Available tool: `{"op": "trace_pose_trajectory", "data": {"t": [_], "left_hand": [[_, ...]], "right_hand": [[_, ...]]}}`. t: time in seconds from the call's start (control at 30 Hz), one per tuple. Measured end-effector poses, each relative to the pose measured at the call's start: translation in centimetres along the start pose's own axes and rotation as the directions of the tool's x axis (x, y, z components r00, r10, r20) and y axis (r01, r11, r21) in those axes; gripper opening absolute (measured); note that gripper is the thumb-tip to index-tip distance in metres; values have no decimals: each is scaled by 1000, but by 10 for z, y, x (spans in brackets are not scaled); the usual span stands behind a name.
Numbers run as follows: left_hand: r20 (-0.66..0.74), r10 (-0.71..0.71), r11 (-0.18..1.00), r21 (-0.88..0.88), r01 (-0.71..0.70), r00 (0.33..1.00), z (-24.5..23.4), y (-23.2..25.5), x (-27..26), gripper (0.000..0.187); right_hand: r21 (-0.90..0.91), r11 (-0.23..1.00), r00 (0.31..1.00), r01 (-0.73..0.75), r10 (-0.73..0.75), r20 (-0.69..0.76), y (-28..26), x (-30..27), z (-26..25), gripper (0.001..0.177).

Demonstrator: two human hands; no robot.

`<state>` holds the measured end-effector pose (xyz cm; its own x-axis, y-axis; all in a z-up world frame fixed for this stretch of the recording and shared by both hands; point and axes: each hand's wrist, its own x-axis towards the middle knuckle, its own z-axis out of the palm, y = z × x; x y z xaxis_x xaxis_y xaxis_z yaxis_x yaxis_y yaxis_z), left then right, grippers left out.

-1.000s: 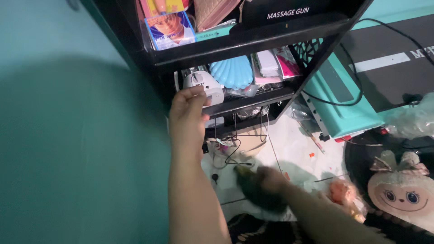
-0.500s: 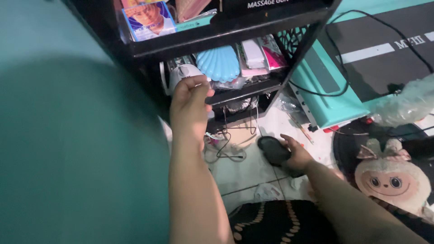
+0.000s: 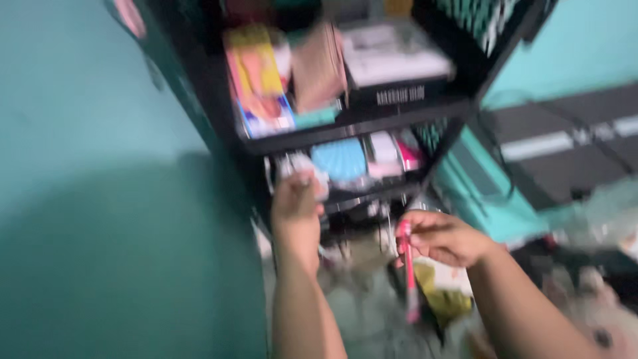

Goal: The person organizes items on a multi-tiered plastic shelf, placing boxes, containers, and small accessories into different sections and wiping a shelf with a cloth.

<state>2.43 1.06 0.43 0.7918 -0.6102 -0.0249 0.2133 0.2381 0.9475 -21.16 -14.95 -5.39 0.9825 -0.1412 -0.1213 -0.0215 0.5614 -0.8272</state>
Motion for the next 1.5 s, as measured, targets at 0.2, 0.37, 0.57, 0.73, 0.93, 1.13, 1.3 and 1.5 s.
{"op": "trace_pose_trajectory", "data": {"t": [0.2,0.37,0.57,0.73,0.93,1.13,1.3,1.5], "left_hand": [[-176,31,985,-164,-60,984,-2,14,-3,18],[-210,-6,962,-268,-51,978,-4,16,-3,20],[-134,-6,945,-325,-38,991,6,14,-7,19],[-147,-101,973,-219,67,984,13,26,-7,22],[11,-128,991,34,128,992,-5,61,-19,25],[209,-408,450,893,-3,889,-65,-19,25,25],[240,-614,47,962,-269,752,-117,-157,1,28],[159,-554,109,987,-118,817,-164,-257,-54,27]], "right_hand": [[-391,559,548,731,-823,-153,-127,25,98,41],[-884,366,446,291,-869,-213,-170,64,102,17],[-982,-79,419,-170,-908,0,-171,67,82,15],[-920,-325,401,-217,-889,219,-153,68,85,23],[-841,-533,575,-96,-719,391,-132,68,107,41],[-769,-591,651,-243,-687,323,-129,80,83,38],[-702,-667,581,-250,-683,442,-117,82,76,57],[-676,-695,587,-246,-662,467,-120,82,80,62]]}}
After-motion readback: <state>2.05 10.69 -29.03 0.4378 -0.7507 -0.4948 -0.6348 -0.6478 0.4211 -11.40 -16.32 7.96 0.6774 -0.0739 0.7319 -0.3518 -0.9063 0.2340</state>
